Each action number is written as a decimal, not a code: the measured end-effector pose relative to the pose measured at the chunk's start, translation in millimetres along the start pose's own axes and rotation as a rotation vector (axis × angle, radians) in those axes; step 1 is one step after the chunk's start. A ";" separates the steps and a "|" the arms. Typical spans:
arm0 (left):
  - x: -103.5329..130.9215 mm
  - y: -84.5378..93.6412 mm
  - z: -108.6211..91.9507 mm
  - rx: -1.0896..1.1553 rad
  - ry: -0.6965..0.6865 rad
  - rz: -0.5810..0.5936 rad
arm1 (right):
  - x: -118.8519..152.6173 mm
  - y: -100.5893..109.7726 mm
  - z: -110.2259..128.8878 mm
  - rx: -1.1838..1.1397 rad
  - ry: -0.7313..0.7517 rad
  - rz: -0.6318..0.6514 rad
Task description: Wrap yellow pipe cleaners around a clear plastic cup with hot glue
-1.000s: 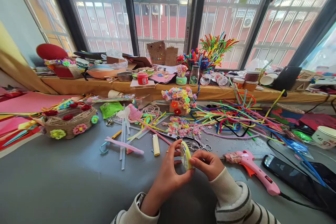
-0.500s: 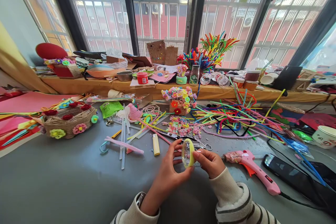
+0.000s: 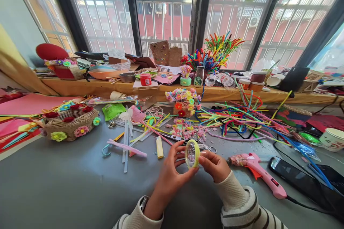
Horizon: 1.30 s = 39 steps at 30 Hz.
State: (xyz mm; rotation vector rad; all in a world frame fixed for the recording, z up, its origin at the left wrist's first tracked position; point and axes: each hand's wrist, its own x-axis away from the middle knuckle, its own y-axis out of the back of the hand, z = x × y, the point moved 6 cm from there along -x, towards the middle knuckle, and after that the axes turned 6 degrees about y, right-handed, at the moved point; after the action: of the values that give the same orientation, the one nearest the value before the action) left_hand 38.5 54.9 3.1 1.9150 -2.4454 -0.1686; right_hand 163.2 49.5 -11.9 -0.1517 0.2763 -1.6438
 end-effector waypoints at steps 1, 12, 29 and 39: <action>0.0 0.5 0.1 -0.007 -0.012 -0.009 | 0.2 -0.7 0.7 0.001 0.013 0.006; 8.8 3.8 -14.0 -0.309 -0.283 -0.047 | -0.4 2.1 8.2 0.191 0.147 0.131; 8.6 13.9 -14.6 -0.212 -0.289 -0.224 | 4.3 2.1 20.6 0.279 0.298 -0.029; 14.6 4.1 -21.5 -0.507 -0.481 -0.160 | 4.7 -1.1 31.3 0.424 0.430 0.147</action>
State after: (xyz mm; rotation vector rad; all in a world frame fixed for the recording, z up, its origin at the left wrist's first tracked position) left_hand 32.9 40.3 24.3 1.9797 -2.1610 -1.2485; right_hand 169.9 42.1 18.2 0.5359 0.2496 -1.5403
